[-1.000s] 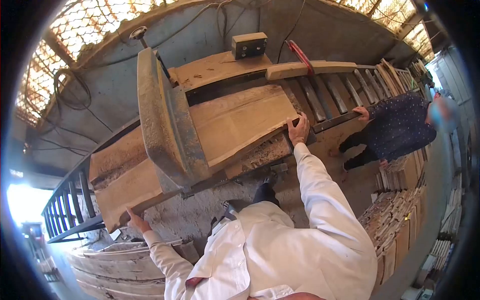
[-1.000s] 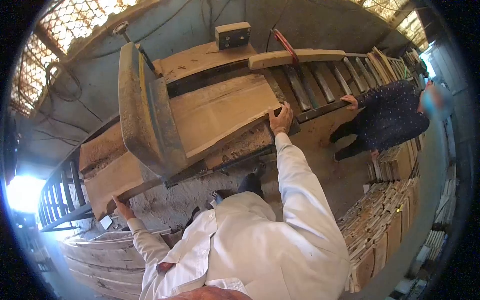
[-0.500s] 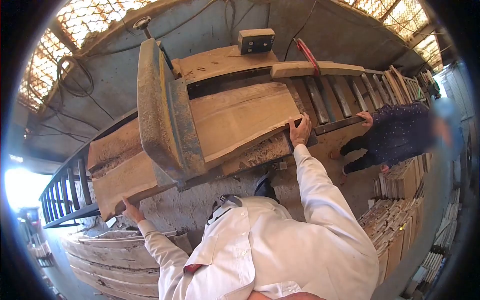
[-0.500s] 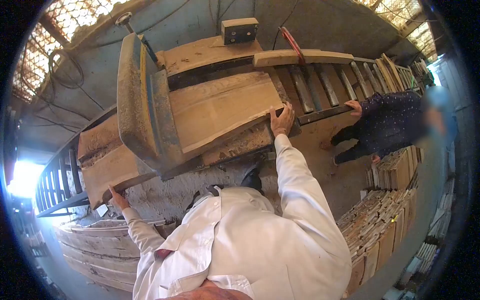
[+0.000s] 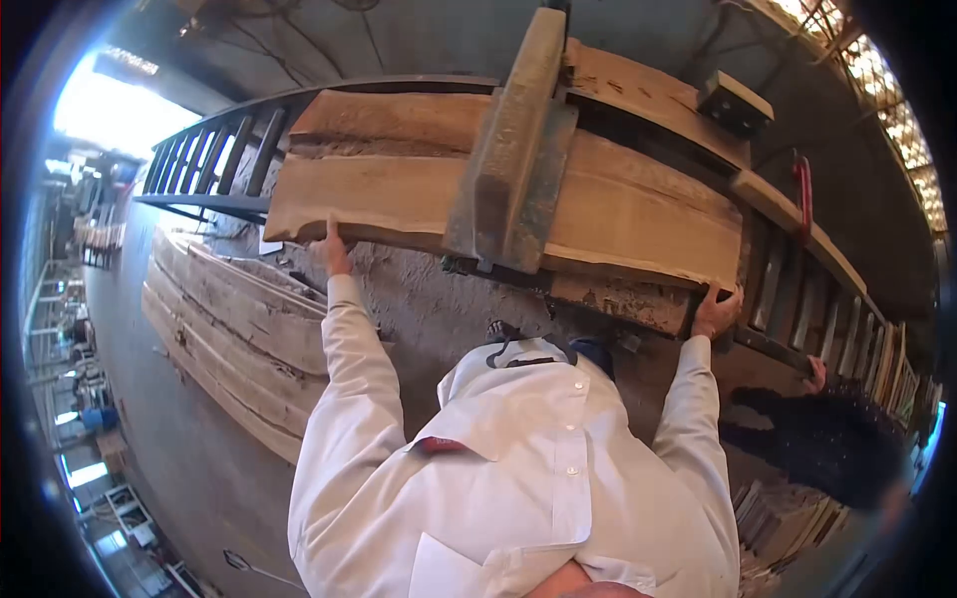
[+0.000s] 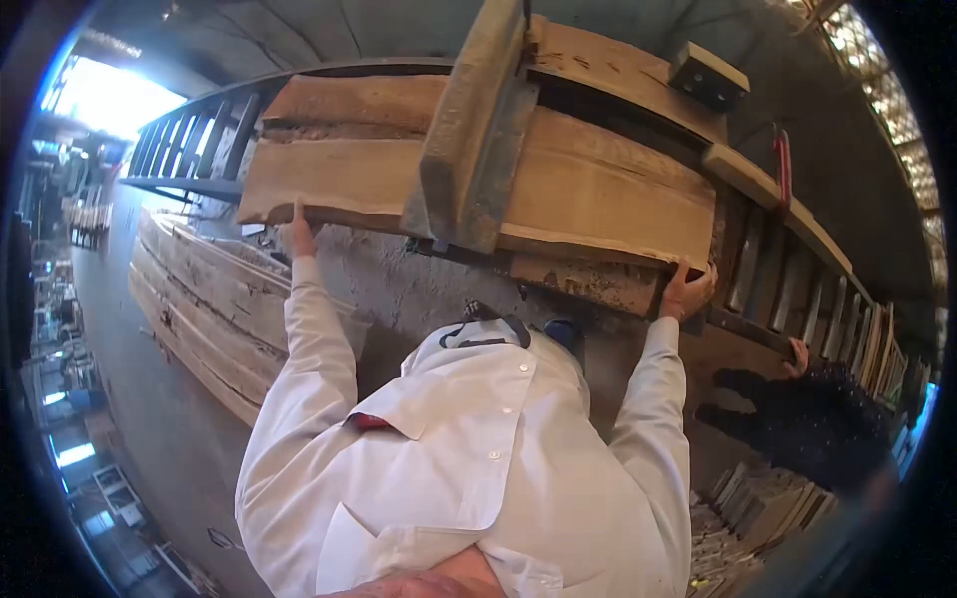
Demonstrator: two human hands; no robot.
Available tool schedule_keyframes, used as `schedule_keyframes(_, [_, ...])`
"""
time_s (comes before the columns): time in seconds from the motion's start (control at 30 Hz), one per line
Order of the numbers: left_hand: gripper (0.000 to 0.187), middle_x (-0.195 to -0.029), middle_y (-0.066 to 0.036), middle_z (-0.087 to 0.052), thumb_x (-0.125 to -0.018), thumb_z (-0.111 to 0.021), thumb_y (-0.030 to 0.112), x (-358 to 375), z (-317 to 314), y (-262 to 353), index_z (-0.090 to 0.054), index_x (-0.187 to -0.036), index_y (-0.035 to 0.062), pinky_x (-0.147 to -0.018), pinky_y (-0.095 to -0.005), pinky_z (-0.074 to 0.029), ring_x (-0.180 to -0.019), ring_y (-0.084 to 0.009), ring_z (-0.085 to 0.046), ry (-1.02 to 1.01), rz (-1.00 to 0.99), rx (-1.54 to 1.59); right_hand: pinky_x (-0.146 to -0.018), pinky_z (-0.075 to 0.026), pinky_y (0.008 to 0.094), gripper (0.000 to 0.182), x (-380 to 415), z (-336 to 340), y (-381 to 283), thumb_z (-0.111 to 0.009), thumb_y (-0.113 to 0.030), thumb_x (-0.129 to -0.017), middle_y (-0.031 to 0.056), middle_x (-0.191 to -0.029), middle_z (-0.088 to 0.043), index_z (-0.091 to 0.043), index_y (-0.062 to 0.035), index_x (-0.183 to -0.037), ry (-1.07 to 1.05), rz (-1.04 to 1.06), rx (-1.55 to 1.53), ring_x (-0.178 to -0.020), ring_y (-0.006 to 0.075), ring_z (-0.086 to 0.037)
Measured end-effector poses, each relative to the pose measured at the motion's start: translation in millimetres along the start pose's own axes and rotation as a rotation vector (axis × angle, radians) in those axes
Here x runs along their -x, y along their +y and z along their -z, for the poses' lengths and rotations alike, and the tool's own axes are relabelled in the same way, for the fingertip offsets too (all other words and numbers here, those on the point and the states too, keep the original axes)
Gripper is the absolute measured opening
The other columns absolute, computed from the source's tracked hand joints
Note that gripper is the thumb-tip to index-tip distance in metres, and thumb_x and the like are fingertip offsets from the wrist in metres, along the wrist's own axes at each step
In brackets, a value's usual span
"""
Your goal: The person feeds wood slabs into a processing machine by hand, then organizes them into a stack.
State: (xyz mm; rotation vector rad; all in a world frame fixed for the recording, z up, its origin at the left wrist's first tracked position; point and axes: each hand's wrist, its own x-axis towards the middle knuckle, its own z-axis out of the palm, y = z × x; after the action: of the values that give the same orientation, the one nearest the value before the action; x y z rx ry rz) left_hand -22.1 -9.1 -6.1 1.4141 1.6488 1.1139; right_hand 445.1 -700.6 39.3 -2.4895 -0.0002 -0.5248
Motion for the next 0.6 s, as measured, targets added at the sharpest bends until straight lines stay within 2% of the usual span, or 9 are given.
schedule_keyframes(0.1, [0.088, -0.122, -0.029, -0.062, -0.082, -0.08, 0.055, 13.1, -0.3, 12.5, -0.053, -0.121, -0.019, -0.087, -0.0416, -0.053, -0.105, -0.0327, -0.064, -0.027, 0.046, 0.174, -0.115, -0.032, 0.0478, 0.075, 0.1, -2.7, 1.1, -0.058, -0.059, -0.092, 0.0217, -0.145, -0.05, -0.054, 0.004, -0.134, -0.003, -0.031, 0.004, -0.136, 0.0386, -0.043])
schedule_keyframes(0.23, [0.093, -0.137, -0.029, -0.052, -0.083, -0.083, 0.046, 15.8, 1.1, 17.6, -0.04, -0.135, -0.0167, -0.094, -0.0399, -0.052, -0.115, -0.0338, -0.06, -0.047, 0.144, 0.24, -0.116, -0.031, 0.0478, 0.075, 1.9, -0.8, -0.6, -0.059, -0.058, -0.092, 0.0207, -0.146, -0.049, -0.053, 0.0035, -0.135, -0.011, -0.049, 0.005, -0.138, 0.0377, -0.042])
schedule_keyframes(0.33, [0.079, -0.131, -0.022, -0.053, -0.087, -0.078, 0.044, 14.2, -1.3, 14.1, -0.038, -0.137, -0.0028, -0.072, -0.0456, -0.064, -0.103, -0.0332, -0.066, -0.023, 0.112, 0.229, -0.116, -0.031, 0.0477, 0.076, -0.1, 1.3, -3.2, -0.058, -0.059, -0.092, 0.0204, -0.147, -0.048, -0.052, 0.0031, -0.136, -0.028, -0.049, 0.009, -0.139, 0.0372, -0.041])
schedule_keyframes(0.43, [0.081, -0.129, -0.024, -0.054, -0.087, -0.078, 0.044, 26.0, 1.6, 29.7, -0.039, -0.135, -0.0078, -0.074, -0.044, -0.063, -0.107, -0.0332, -0.065, -0.008, 0.146, 0.185, -0.116, -0.032, 0.0473, 0.076, 3.6, 2.9, -7.3, -0.059, -0.058, -0.092, 0.0205, -0.147, -0.048, -0.051, 0.0023, -0.138, -0.029, -0.06, 0.015, -0.139, 0.0371, -0.042])
schedule_keyframes(0.53, [0.092, -0.135, -0.027, -0.057, -0.081, -0.08, 0.055, 39.2, 12.1, 52.5, -0.047, -0.132, -0.0136, -0.103, -0.042, -0.046, -0.121, -0.038, -0.058, -0.007, 0.166, -0.03, -0.116, -0.033, 0.0466, 0.077, 1.9, 1.0, -1.9, -0.061, -0.057, -0.092, 0.0212, -0.147, -0.049, -0.049, 0.0007, -0.142, -0.031, -0.055, 0.029, -0.138, 0.0373, -0.043])
schedule_keyframes(0.6, [0.092, -0.132, -0.026, -0.059, -0.08, -0.078, 0.059, 29.4, 3.9, 28.5, -0.05, -0.13, -0.0128, -0.104, -0.0421, -0.045, -0.121, -0.0387, -0.058, 0.039, 0.108, -0.025, -0.116, -0.032, 0.0466, 0.078, 0.7, 0.3, -2.4, -0.06, -0.058, -0.092, 0.0212, -0.146, -0.049, -0.049, 0.0006, -0.141, -0.04, -0.062, 0.034, -0.138, 0.0373, -0.043])
